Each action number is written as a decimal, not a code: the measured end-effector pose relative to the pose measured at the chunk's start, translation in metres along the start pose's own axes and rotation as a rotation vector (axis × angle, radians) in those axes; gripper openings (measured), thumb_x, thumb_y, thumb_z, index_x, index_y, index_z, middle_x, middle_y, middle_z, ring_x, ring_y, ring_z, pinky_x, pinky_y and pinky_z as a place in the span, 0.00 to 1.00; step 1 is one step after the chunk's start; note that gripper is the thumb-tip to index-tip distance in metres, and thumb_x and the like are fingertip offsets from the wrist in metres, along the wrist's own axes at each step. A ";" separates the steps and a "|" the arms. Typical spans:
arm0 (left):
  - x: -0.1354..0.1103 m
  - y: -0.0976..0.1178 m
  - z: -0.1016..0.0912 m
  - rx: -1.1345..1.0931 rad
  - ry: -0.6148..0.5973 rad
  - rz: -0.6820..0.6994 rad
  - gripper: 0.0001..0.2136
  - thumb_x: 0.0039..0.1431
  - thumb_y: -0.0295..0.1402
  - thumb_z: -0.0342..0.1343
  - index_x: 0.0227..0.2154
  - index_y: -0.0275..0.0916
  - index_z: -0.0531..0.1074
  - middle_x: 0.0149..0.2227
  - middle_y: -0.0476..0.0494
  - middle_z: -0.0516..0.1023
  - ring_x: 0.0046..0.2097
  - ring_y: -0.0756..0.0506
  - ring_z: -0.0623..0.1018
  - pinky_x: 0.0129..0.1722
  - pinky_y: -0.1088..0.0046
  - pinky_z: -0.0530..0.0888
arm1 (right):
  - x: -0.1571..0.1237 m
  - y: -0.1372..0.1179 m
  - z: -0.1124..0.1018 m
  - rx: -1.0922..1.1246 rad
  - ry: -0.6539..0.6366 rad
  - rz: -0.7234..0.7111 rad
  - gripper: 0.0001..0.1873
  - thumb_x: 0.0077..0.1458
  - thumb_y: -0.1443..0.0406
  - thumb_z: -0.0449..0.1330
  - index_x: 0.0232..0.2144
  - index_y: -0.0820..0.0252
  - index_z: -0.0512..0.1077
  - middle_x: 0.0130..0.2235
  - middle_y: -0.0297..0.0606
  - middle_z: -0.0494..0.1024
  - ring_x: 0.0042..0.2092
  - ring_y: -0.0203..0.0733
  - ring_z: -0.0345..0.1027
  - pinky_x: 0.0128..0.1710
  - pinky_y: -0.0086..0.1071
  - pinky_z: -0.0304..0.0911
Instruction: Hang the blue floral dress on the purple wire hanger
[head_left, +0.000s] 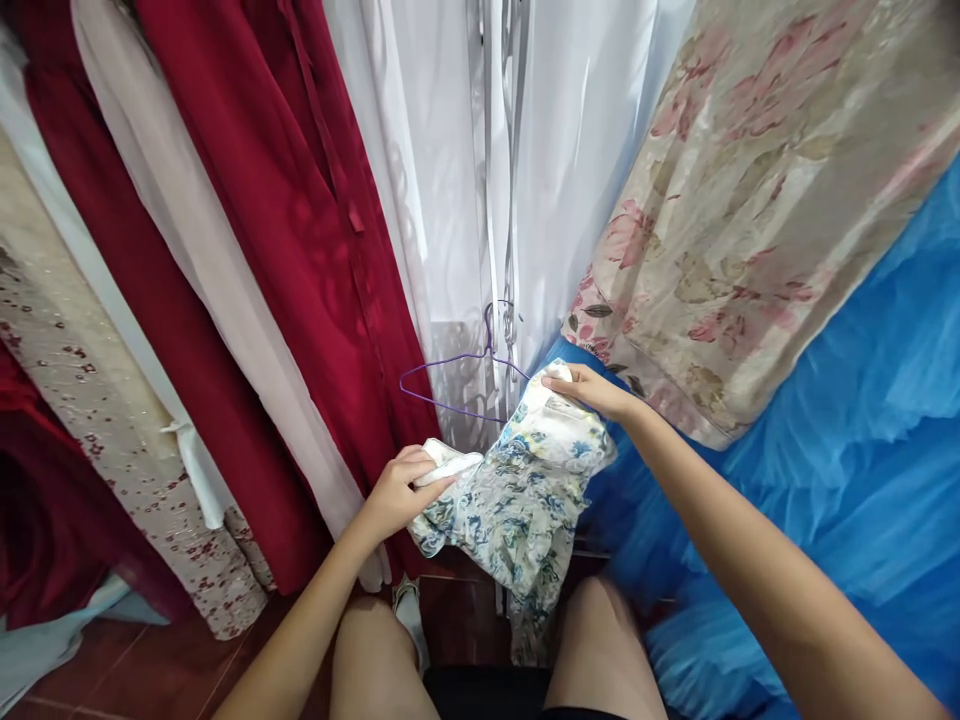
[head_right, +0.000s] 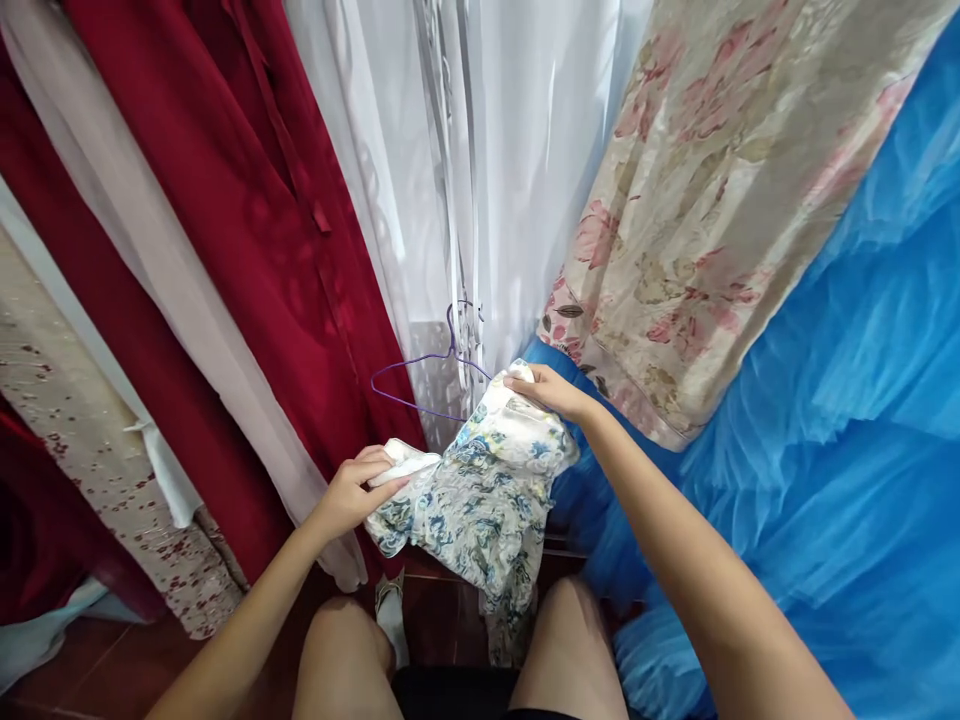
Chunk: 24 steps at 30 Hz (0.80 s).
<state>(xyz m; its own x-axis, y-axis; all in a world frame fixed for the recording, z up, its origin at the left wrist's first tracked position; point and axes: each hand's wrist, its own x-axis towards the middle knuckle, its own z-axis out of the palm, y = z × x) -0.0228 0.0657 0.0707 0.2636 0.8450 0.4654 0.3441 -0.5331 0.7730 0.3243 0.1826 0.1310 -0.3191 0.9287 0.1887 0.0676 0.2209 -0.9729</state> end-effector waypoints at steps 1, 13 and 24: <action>0.000 -0.009 -0.008 0.003 0.029 -0.002 0.12 0.47 0.36 0.69 0.17 0.43 0.72 0.23 0.47 0.71 0.36 0.41 0.72 0.53 0.63 0.67 | -0.003 0.001 0.000 0.047 -0.033 0.035 0.17 0.45 0.55 0.71 0.28 0.64 0.77 0.27 0.36 0.79 0.26 0.38 0.70 0.25 0.30 0.65; 0.096 -0.063 -0.075 0.235 0.096 -0.150 0.06 0.47 0.29 0.63 0.22 0.42 0.71 0.30 0.44 0.74 0.41 0.39 0.69 0.52 0.64 0.65 | -0.013 0.007 0.013 0.222 -0.166 0.141 0.21 0.46 0.56 0.71 0.38 0.67 0.81 0.36 0.44 0.85 0.34 0.45 0.79 0.36 0.34 0.73; 0.112 -0.080 -0.069 0.290 0.219 -0.184 0.30 0.43 0.19 0.58 0.53 0.38 0.64 0.23 0.55 0.71 0.28 0.45 0.70 0.34 0.73 0.63 | -0.024 0.027 0.038 0.458 -0.078 0.228 0.16 0.52 0.56 0.69 0.37 0.63 0.79 0.36 0.44 0.85 0.35 0.46 0.80 0.38 0.35 0.75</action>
<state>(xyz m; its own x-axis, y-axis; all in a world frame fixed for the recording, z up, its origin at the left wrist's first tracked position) -0.0833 0.2055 0.0909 -0.0135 0.8998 0.4362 0.6156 -0.3362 0.7128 0.2979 0.1545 0.0950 -0.4153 0.9092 -0.0281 -0.2721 -0.1536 -0.9499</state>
